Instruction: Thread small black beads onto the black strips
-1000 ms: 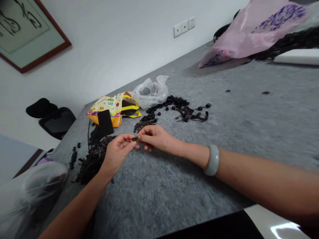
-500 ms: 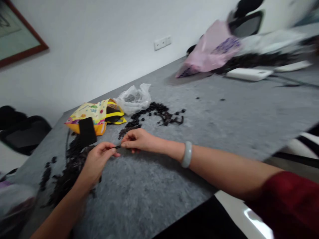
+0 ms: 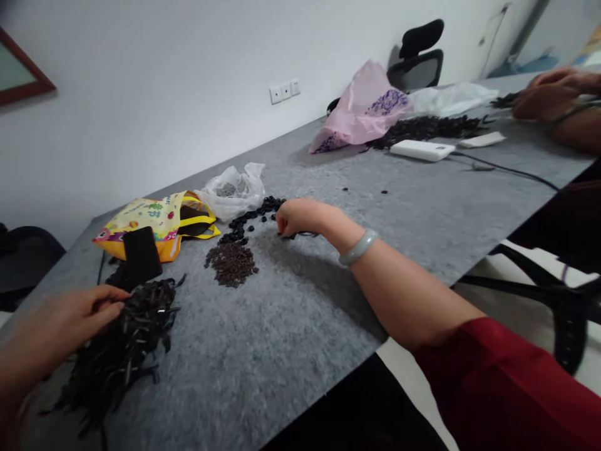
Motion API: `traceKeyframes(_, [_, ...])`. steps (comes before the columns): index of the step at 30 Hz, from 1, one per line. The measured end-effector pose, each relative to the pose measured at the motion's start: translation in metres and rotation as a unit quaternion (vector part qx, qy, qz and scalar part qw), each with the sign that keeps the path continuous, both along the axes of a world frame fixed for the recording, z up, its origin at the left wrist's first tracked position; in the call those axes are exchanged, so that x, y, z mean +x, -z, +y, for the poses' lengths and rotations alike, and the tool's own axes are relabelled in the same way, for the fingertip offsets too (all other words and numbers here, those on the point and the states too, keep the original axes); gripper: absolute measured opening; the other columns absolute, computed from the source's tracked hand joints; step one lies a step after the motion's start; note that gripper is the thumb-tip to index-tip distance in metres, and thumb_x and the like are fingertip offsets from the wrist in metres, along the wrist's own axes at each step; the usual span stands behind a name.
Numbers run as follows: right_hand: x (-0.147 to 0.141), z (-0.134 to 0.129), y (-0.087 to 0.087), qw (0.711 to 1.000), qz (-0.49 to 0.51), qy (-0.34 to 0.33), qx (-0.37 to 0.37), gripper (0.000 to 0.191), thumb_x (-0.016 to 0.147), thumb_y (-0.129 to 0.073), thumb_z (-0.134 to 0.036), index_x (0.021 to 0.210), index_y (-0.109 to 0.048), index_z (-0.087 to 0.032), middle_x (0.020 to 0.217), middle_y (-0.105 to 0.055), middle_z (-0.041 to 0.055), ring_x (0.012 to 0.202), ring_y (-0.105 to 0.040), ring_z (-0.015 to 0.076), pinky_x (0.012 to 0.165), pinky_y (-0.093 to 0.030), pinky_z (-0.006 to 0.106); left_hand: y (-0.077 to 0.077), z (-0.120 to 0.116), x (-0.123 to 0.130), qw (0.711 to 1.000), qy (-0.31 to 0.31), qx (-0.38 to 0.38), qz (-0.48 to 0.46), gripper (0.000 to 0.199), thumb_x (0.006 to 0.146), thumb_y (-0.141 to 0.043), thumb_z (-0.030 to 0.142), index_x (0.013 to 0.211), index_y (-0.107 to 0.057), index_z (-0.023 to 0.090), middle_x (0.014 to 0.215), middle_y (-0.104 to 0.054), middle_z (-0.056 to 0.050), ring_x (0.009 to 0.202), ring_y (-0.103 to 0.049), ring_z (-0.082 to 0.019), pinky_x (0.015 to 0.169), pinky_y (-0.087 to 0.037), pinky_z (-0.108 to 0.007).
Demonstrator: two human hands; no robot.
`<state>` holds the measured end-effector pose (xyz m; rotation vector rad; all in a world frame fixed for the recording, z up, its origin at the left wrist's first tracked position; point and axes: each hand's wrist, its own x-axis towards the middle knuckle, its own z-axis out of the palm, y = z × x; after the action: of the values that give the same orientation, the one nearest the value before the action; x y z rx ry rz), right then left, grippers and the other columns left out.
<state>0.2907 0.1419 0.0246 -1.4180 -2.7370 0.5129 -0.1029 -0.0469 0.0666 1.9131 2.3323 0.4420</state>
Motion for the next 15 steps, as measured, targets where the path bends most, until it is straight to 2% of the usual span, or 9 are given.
traceKeyframes(2, [-0.002, 0.003, 0.006, 1.000, -0.006, -0.014, -0.016, 0.023, 0.074, -0.064, -0.012, 0.092, -0.077, -0.018, 0.083, -0.074, 0.0038, 0.065, -0.058, 0.0151, 0.057, -0.037, 0.027, -0.006, -0.004, 0.006, 0.989, -0.025, -0.043, 0.137, 0.017, 0.078, -0.062, 0.030, 0.086, -0.076, 0.026, 0.074, -0.074, -0.004, 0.069, -0.066, -0.030, 0.056, -0.039, -0.032])
traceKeyframes(3, [-0.003, 0.005, 0.009, 1.000, -0.011, -0.020, -0.015, 0.023, 0.073, -0.063, -0.011, 0.091, -0.077, -0.017, 0.083, -0.074, 0.0040, 0.066, -0.059, 0.0155, 0.057, -0.038, 0.027, -0.006, -0.005, 0.014, 0.982, -0.031, -0.036, 0.184, 0.021, 0.081, -0.057, 0.029, 0.090, -0.075, 0.023, 0.080, -0.075, -0.007, 0.074, -0.067, -0.031, 0.058, -0.040, -0.034])
traceKeyframes(5, [-0.006, 0.010, 0.017, 0.999, -0.018, -0.028, 0.000, 0.023, 0.073, -0.061, -0.010, 0.089, -0.077, -0.017, 0.083, -0.074, 0.0045, 0.067, -0.059, 0.0164, 0.059, -0.038, 0.028, 0.000, -0.002, 0.034, 0.979, 0.016, -0.025, 0.202, 0.031, 0.091, -0.048, 0.031, 0.106, -0.072, 0.021, 0.097, -0.075, -0.010, 0.085, -0.067, -0.032, 0.065, -0.043, -0.037])
traceKeyframes(7, [-0.007, 0.015, 0.024, 0.999, -0.019, -0.035, 0.010, 0.024, 0.074, -0.059, -0.010, 0.087, -0.076, -0.018, 0.085, -0.073, 0.0044, 0.069, -0.060, 0.0170, 0.061, -0.039, 0.028, 0.017, 0.005, 0.054, 0.989, 0.067, 0.003, 0.130, 0.026, 0.092, -0.049, 0.029, 0.103, -0.071, 0.019, 0.102, -0.073, -0.009, 0.089, -0.067, -0.027, 0.074, -0.047, -0.037])
traceKeyframes(10, [-0.007, 0.018, 0.028, 0.999, -0.023, -0.039, 0.016, 0.020, 0.075, -0.057, -0.011, 0.082, -0.074, -0.019, 0.082, -0.071, 0.0047, 0.068, -0.059, 0.0175, 0.061, -0.039, 0.029, 0.054, 0.019, 0.077, 0.979, 0.198, 0.016, 0.048, 0.022, 0.094, -0.050, 0.024, 0.097, -0.071, 0.019, 0.096, -0.072, -0.007, 0.092, -0.067, -0.023, 0.084, -0.049, -0.036])
traceKeyframes(13, [-0.006, 0.017, 0.026, 0.999, -0.014, -0.037, 0.024, 0.015, 0.076, -0.057, -0.014, 0.072, -0.070, -0.020, 0.072, -0.066, 0.0043, 0.062, -0.054, 0.0181, 0.059, -0.036, 0.031, 0.086, 0.027, 0.087, 0.968, 0.247, 0.027, 0.038, 0.027, 0.097, -0.048, 0.021, 0.112, -0.070, 0.018, 0.105, -0.070, -0.010, 0.102, -0.064, -0.024, 0.093, -0.049, -0.040])
traceKeyframes(15, [-0.006, 0.016, 0.025, 0.998, 0.033, -0.044, 0.007, 0.012, 0.076, -0.060, -0.016, 0.071, -0.070, -0.022, 0.068, -0.064, 0.0034, 0.060, -0.052, 0.0189, 0.059, -0.035, 0.033, 0.099, 0.029, 0.089, 0.961, 0.268, 0.032, 0.062, 0.034, 0.098, -0.045, 0.020, 0.125, -0.066, 0.017, 0.110, -0.068, -0.012, 0.106, -0.061, -0.026, 0.095, -0.047, -0.043])
